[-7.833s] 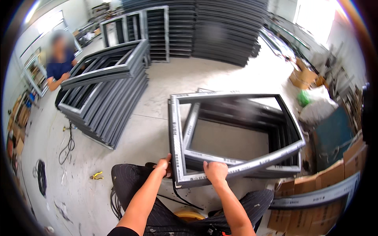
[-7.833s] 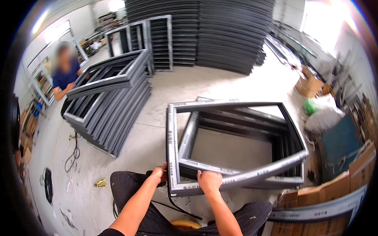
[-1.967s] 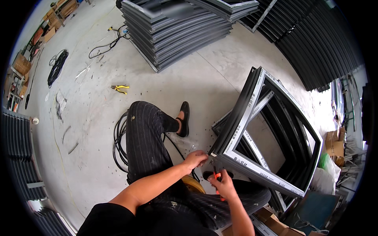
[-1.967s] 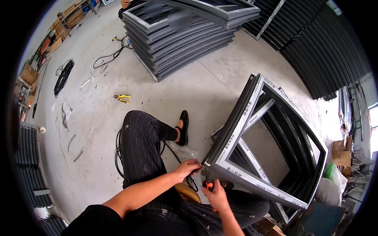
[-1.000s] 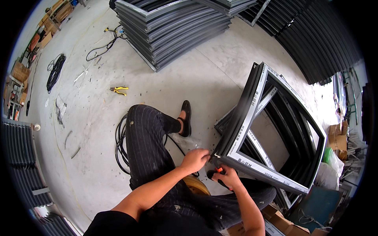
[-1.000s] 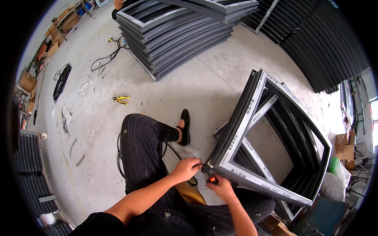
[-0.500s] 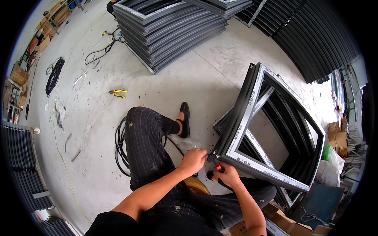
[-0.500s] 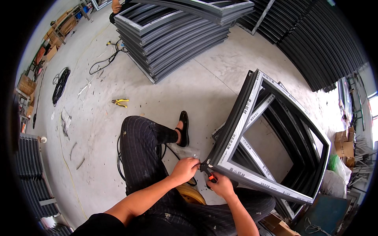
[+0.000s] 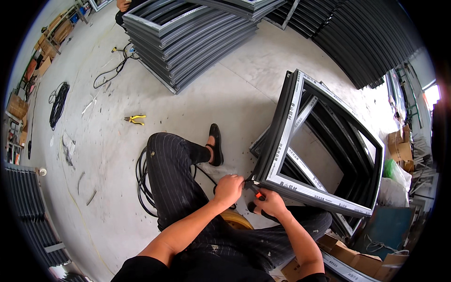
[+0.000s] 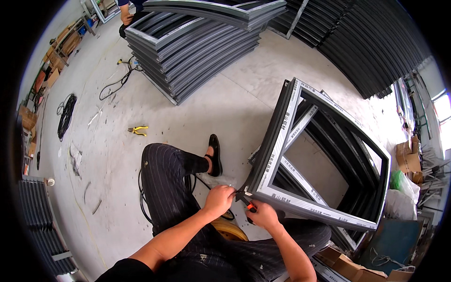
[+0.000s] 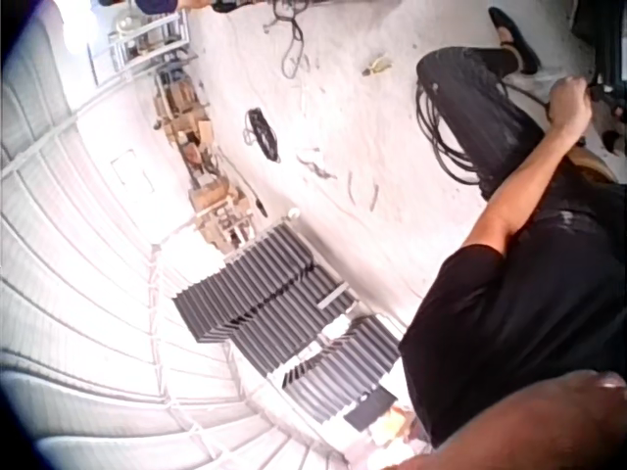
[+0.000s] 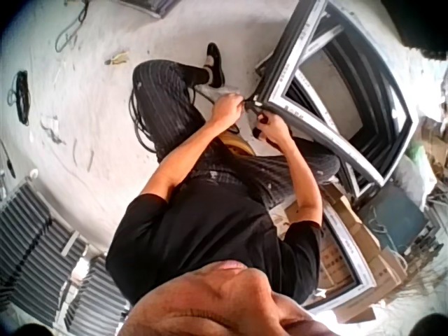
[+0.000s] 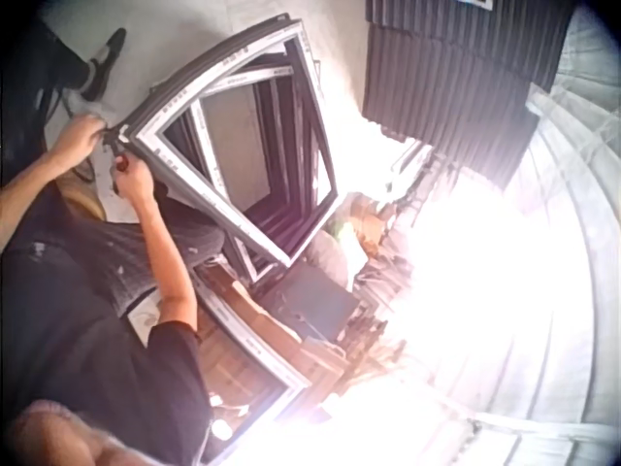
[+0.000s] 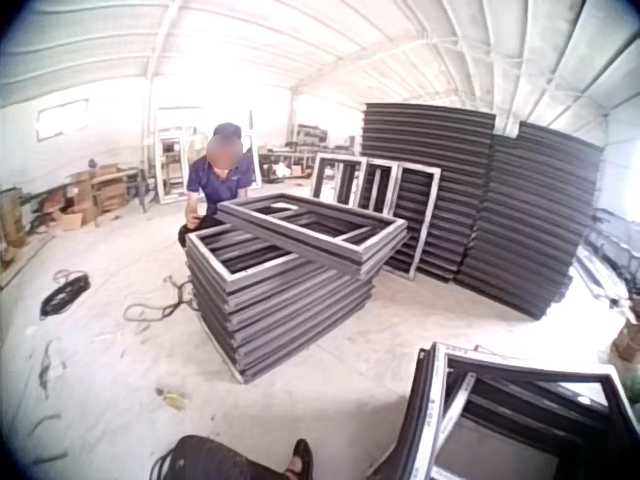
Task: The person installs rubber weatherstripping into the channels of aluminum window frames. They press the rubber seal into the frame by hand and trim the excess with a pair of side cutters.
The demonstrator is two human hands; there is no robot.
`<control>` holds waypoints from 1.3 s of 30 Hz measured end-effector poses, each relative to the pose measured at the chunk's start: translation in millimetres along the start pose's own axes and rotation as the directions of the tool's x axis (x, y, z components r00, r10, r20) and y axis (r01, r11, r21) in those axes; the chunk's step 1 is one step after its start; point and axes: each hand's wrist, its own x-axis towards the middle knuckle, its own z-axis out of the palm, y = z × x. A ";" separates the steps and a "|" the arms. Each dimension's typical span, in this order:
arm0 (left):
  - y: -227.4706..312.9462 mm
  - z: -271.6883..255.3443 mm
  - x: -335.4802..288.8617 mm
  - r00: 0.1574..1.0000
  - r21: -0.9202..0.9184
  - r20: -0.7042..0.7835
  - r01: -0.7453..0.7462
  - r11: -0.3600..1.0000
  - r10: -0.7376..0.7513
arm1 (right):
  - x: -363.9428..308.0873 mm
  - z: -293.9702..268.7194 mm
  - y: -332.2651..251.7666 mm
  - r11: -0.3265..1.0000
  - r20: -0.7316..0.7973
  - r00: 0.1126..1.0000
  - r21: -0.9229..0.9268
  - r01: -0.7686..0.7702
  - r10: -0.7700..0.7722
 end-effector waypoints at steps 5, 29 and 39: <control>-3.8 5.8 -0.3 0.999 -0.045 -0.026 -0.042 0.998 0.041 | -3.3 -8.1 -11.7 0.989 0.005 1.000 -0.146 -0.023 0.024; -11.8 20.2 -7.9 0.943 -0.350 0.161 0.331 0.876 -0.292 | -190.6 -34.2 -32.9 0.912 0.041 0.998 -0.407 0.057 -0.044; -16.1 28.3 -6.1 0.855 -0.576 0.365 0.518 0.632 -0.368 | -238.3 -3.4 -26.6 0.960 0.033 0.999 -0.280 -0.002 0.012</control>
